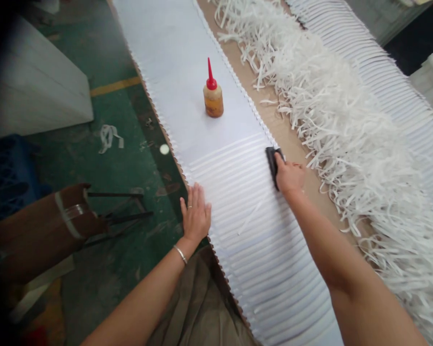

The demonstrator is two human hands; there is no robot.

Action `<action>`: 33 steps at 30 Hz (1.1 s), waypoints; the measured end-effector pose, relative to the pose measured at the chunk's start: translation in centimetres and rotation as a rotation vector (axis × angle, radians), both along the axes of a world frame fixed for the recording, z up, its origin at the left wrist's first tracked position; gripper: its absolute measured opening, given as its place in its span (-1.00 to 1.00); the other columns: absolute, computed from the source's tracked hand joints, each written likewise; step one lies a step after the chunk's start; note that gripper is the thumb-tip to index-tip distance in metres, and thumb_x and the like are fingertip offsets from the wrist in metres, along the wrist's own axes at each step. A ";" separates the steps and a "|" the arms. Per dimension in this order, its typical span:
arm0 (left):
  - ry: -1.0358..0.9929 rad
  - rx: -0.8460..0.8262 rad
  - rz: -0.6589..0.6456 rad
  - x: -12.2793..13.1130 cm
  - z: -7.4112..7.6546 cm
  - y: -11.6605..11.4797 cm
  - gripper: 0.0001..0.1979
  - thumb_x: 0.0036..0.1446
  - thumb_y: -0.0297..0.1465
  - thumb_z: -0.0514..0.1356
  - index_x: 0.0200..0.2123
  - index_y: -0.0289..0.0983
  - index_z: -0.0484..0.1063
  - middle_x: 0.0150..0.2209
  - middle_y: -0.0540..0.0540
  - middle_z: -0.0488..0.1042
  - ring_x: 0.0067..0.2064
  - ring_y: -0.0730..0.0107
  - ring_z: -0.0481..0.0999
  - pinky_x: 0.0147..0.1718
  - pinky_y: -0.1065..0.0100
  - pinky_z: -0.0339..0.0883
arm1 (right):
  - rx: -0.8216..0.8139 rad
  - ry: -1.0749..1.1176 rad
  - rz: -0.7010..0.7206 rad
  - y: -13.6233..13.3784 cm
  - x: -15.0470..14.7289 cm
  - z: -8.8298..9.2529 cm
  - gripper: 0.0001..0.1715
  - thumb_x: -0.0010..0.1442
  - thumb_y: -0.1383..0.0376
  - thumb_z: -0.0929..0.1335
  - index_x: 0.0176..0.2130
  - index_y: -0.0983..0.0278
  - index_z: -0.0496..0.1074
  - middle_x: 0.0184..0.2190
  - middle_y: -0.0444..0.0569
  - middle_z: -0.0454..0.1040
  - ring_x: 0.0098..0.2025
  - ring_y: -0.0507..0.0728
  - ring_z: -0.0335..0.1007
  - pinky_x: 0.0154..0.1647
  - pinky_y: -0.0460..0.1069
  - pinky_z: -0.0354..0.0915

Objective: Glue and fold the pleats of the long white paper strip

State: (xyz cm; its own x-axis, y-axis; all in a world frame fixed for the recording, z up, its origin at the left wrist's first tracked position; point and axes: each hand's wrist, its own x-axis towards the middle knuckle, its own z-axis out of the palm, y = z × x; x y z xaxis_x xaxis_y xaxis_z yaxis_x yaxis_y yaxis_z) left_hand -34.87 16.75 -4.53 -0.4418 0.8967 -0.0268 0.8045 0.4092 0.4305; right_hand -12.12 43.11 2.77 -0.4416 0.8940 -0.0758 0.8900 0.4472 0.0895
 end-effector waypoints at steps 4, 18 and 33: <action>-0.077 0.094 0.074 -2.6 0.0 1.1 -0.37 0.47 -0.32 -0.22 0.53 -0.28 -0.18 0.52 -0.23 -0.06 0.54 0.26 -0.18 0.46 -0.05 -0.20 | 0.101 0.087 -0.142 0.1 -3.4 1.7 -0.43 0.50 0.28 0.13 0.40 0.34 0.20 -0.11 0.23 0.59 -0.12 0.18 0.49 -0.06 0.10 0.18; 0.124 -0.021 0.060 -5.9 0.2 5.7 -0.36 0.44 -0.27 -0.12 0.50 -0.35 -0.01 0.49 -0.28 0.03 0.53 0.12 -0.09 0.46 -0.12 -0.22 | -0.191 0.081 0.555 -8.6 -19.1 0.8 -0.43 0.47 0.26 0.12 0.38 0.15 0.26 -0.14 0.17 0.57 -0.11 0.25 0.40 -0.05 0.15 -0.03; 0.137 0.038 0.082 -6.2 -0.7 5.5 -0.33 0.44 -0.26 -0.11 0.52 -0.36 -0.12 0.50 -0.30 -0.03 0.54 0.11 -0.12 0.45 -0.09 -0.13 | 0.024 0.086 0.193 1.1 -10.0 0.7 -0.38 0.48 0.32 0.12 0.45 0.18 0.14 -0.17 0.11 0.56 -0.21 0.12 0.30 -0.07 0.11 -0.08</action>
State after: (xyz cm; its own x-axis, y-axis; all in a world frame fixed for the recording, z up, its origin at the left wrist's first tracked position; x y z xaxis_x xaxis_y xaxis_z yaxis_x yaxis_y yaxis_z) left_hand -41.08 22.30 -5.27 -0.5111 0.8565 0.0717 0.8211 0.4619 0.3353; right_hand -22.09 44.21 3.47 -0.6085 0.7935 -0.0102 0.7930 0.6085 0.0302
